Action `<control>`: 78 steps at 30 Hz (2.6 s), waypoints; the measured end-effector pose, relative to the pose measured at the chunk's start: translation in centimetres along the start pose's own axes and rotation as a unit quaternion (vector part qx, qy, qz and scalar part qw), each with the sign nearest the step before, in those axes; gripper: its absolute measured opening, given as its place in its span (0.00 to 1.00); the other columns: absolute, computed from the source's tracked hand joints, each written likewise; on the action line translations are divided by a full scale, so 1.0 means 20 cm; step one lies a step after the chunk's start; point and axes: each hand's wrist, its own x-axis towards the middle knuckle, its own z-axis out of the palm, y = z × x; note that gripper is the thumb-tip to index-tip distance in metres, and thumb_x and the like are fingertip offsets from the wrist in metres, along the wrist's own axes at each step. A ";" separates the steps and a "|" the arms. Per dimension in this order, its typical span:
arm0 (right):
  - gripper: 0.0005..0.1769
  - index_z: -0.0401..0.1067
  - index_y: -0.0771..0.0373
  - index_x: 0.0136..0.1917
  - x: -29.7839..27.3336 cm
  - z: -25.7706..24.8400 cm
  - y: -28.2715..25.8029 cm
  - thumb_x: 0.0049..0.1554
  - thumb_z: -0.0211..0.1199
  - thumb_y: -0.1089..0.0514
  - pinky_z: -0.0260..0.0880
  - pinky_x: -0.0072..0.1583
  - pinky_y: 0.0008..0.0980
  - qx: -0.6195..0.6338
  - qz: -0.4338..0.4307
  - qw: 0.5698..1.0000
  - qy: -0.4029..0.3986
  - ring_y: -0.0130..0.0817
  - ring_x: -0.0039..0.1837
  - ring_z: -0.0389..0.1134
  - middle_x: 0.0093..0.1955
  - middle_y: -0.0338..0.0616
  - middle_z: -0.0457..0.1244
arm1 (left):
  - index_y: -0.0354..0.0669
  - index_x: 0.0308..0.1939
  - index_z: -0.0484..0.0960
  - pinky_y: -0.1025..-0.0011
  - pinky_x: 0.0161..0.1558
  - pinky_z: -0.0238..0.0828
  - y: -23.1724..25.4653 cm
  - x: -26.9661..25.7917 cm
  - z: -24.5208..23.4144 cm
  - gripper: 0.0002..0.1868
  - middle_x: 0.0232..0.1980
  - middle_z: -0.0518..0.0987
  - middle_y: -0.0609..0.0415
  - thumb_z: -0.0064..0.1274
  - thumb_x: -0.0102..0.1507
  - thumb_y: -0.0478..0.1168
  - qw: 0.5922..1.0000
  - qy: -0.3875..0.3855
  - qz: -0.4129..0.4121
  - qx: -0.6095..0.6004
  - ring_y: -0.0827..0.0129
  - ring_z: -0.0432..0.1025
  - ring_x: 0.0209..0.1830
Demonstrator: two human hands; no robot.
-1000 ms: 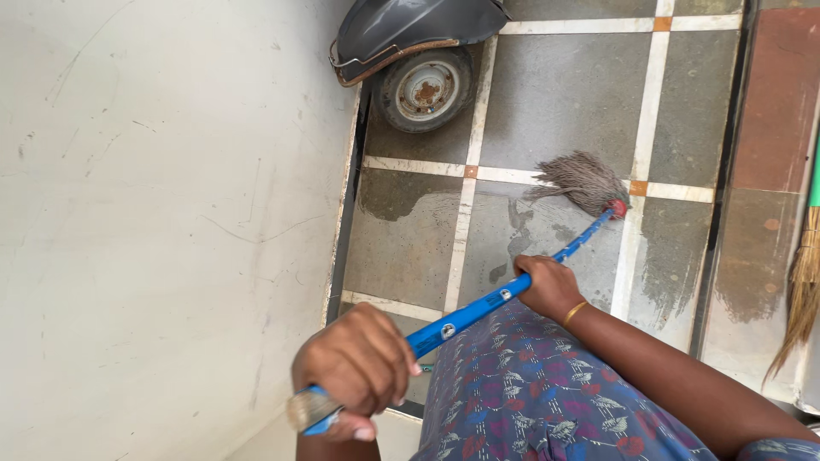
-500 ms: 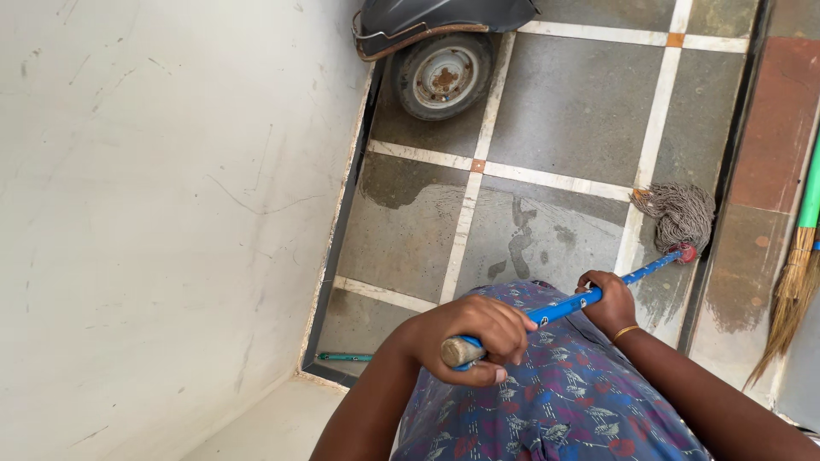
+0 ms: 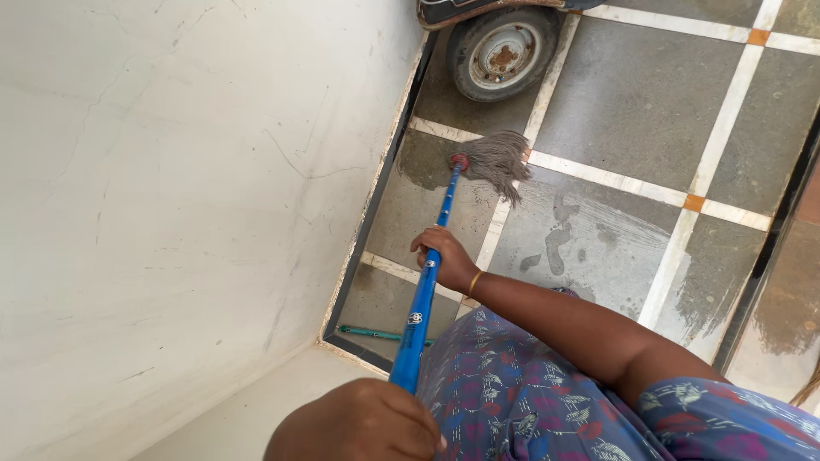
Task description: The person mops the tiled floor of a garage or entryway using a mop with a blue handle, working around a parked motor scooter and near brooms leaning against a wall.
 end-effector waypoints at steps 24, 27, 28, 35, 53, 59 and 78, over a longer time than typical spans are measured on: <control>0.06 0.72 0.58 0.35 -0.49 -0.68 -0.15 0.44 0.66 0.57 0.69 0.51 0.48 -0.185 0.131 0.969 -0.095 0.52 0.45 0.70 0.36 0.48 0.68 | 0.48 0.12 0.61 0.65 0.34 0.87 0.13 0.36 0.14 0.28 0.13 0.68 0.59 0.56 0.65 0.38 0.958 0.201 0.205 -0.027 0.72 0.74 0.14; 0.03 0.73 0.59 0.34 -0.76 -0.88 -0.09 0.47 0.64 0.59 0.69 0.52 0.49 -0.210 0.177 0.960 -0.050 0.52 0.45 0.71 0.36 0.49 0.69 | 0.47 0.14 0.68 0.63 0.37 0.86 0.01 0.45 0.23 0.24 0.13 0.70 0.58 0.56 0.64 0.40 0.947 0.196 0.229 -0.111 0.71 0.73 0.14; 0.04 0.73 0.59 0.36 -0.86 -0.94 -0.07 0.48 0.64 0.58 0.70 0.51 0.50 -0.217 0.206 0.954 -0.035 0.53 0.46 0.71 0.37 0.50 0.69 | 0.47 0.14 0.68 0.63 0.39 0.86 -0.05 0.49 0.29 0.23 0.13 0.70 0.59 0.57 0.63 0.41 0.944 0.208 0.215 -0.139 0.70 0.74 0.14; 0.05 0.76 0.58 0.41 -1.46 -1.33 0.24 0.49 0.65 0.58 0.70 0.51 0.50 -0.258 0.327 0.909 0.012 0.55 0.49 0.71 0.42 0.51 0.71 | 0.44 0.17 0.69 0.54 0.55 0.78 -0.46 0.81 0.66 0.14 0.19 0.73 0.51 0.55 0.55 0.38 0.944 0.124 0.060 -0.300 0.60 0.79 0.28; 0.05 0.76 0.60 0.41 -1.21 -0.73 0.17 0.49 0.67 0.63 0.55 0.68 0.55 -0.172 0.175 0.951 0.188 0.45 0.46 0.66 0.36 0.45 0.64 | 0.42 0.21 0.68 0.59 0.53 0.82 -0.02 0.34 0.54 0.11 0.27 0.77 0.49 0.53 0.54 0.38 0.966 0.127 0.043 -0.220 0.61 0.79 0.29; 0.08 0.75 0.58 0.45 -0.69 -0.28 -0.05 0.52 0.61 0.66 0.60 0.67 0.48 -0.046 0.086 0.993 0.072 0.39 0.46 0.66 0.36 0.42 0.62 | 0.36 0.30 0.77 0.67 0.63 0.86 0.21 0.02 0.54 0.14 0.34 0.80 0.52 0.55 0.70 0.38 0.997 0.036 -0.024 -0.070 0.68 0.83 0.41; 0.07 0.76 0.56 0.41 -0.12 0.16 -0.21 0.46 0.65 0.63 0.70 0.51 0.46 -0.094 0.021 0.973 -0.209 0.47 0.50 0.71 0.41 0.44 0.69 | 0.44 0.14 0.73 0.58 0.37 0.84 0.41 -0.15 0.08 0.20 0.17 0.76 0.54 0.55 0.61 0.43 0.957 0.263 0.012 0.124 0.66 0.80 0.19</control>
